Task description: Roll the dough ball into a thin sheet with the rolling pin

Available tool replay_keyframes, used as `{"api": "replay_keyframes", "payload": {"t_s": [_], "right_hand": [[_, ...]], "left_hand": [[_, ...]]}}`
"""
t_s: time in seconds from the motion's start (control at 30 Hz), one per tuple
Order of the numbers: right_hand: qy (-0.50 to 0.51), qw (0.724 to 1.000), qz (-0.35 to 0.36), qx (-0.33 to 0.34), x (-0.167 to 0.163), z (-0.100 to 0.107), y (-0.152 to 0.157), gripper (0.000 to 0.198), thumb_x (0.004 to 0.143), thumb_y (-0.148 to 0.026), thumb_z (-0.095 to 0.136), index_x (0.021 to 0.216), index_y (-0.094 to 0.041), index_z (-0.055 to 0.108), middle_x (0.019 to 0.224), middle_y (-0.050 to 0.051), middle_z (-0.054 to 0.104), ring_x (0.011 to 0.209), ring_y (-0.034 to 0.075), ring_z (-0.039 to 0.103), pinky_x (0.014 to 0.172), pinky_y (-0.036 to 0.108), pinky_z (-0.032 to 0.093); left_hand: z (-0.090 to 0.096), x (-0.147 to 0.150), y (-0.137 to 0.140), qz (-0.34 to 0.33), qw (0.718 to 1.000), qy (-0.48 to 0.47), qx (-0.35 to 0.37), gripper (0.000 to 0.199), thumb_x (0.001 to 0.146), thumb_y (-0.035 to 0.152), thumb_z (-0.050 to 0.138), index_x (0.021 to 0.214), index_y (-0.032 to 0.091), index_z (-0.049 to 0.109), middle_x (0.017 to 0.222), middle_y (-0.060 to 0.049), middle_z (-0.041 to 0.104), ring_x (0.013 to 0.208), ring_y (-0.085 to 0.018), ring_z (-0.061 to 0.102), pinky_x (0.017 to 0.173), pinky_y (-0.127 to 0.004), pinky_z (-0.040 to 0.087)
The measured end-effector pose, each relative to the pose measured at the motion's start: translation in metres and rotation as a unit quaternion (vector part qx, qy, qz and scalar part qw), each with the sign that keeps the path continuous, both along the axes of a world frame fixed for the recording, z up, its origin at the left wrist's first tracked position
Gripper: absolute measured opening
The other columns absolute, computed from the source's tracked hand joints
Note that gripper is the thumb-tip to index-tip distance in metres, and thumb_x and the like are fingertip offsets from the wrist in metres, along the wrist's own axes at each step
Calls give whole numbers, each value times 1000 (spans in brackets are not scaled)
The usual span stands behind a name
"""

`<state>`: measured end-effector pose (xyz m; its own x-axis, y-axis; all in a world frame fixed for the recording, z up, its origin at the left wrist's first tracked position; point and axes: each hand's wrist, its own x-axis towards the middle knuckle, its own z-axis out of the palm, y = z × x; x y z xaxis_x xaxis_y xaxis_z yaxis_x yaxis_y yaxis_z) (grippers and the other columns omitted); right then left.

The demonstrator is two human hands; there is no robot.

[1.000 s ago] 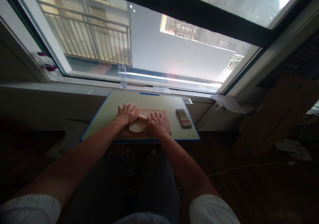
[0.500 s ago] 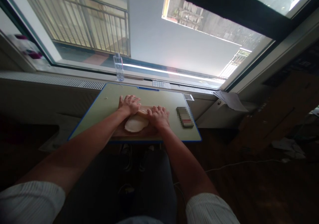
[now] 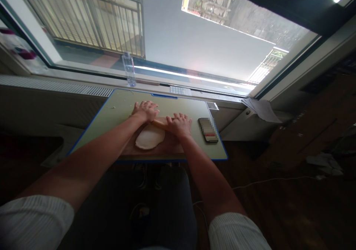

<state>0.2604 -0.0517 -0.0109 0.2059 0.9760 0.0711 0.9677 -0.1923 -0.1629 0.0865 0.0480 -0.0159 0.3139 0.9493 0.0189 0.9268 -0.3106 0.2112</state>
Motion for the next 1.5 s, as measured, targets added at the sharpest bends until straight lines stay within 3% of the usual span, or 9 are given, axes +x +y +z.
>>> {"api": "replay_keyframes", "payload": {"t_s": [0.2, 0.4, 0.73, 0.97, 1.1, 1.3, 1.5], "right_hand": [[-17, 1000, 15, -19, 6, -1, 6, 51, 111, -58, 35, 143, -35, 67, 155, 9, 61, 143, 32, 51, 118, 53, 40], [-8, 1000, 12, -4, 1, -2, -2, 48, 111, -56, 37, 141, -32, 66, 151, 9, 63, 140, 31, 53, 118, 50, 41], [-7, 1000, -2, 10, -23, -3, -37, 65, 110, -61, 32, 158, -23, 54, 167, 12, 49, 152, 36, 39, 125, 63, 29], [-16, 1000, 2, 27, -33, -6, -56, 64, 112, -63, 30, 159, -27, 54, 169, 9, 47, 156, 36, 34, 127, 63, 25], [-30, 999, 6, 35, -36, -4, -60, 59, 112, -63, 31, 151, -29, 61, 165, 9, 52, 152, 36, 40, 125, 62, 28], [-24, 999, 19, 36, -30, -2, -49, 52, 112, -61, 35, 139, -30, 68, 154, 10, 61, 146, 34, 44, 122, 61, 33], [1, 1000, -6, 4, -19, 0, -24, 60, 108, -66, 37, 144, -28, 66, 154, 11, 61, 143, 35, 48, 122, 61, 33]], "left_hand": [[5, 4, 3, 3, 1000, 0, -7, 59, 102, 54, 36, 150, 32, 61, 165, -11, 50, 150, -34, 41, 126, -64, 21], [-1, -3, -9, 1, 999, -28, 16, 54, 102, 49, 39, 144, 28, 66, 162, -12, 53, 145, -34, 44, 125, -62, 21], [-8, -24, -50, 24, 998, -11, 50, 50, 104, 48, 36, 138, 31, 68, 161, -8, 55, 143, -32, 46, 124, -58, 22], [-6, -38, -76, 22, 998, -1, 52, 58, 106, 52, 27, 139, 34, 69, 168, -6, 50, 151, -29, 43, 122, -55, 30], [-8, -41, -78, 28, 999, 5, 46, 58, 105, 54, 27, 144, 38, 67, 170, -5, 48, 155, -29, 40, 125, -58, 26], [-8, -36, -70, 33, 998, 1, 56, 56, 105, 52, 28, 135, 35, 71, 166, -7, 53, 150, -31, 45, 124, -61, 28], [-9, -25, -50, 39, 998, -1, 43, 52, 104, 50, 32, 137, 35, 70, 163, -6, 55, 148, -32, 45, 125, -64, 24]]}}
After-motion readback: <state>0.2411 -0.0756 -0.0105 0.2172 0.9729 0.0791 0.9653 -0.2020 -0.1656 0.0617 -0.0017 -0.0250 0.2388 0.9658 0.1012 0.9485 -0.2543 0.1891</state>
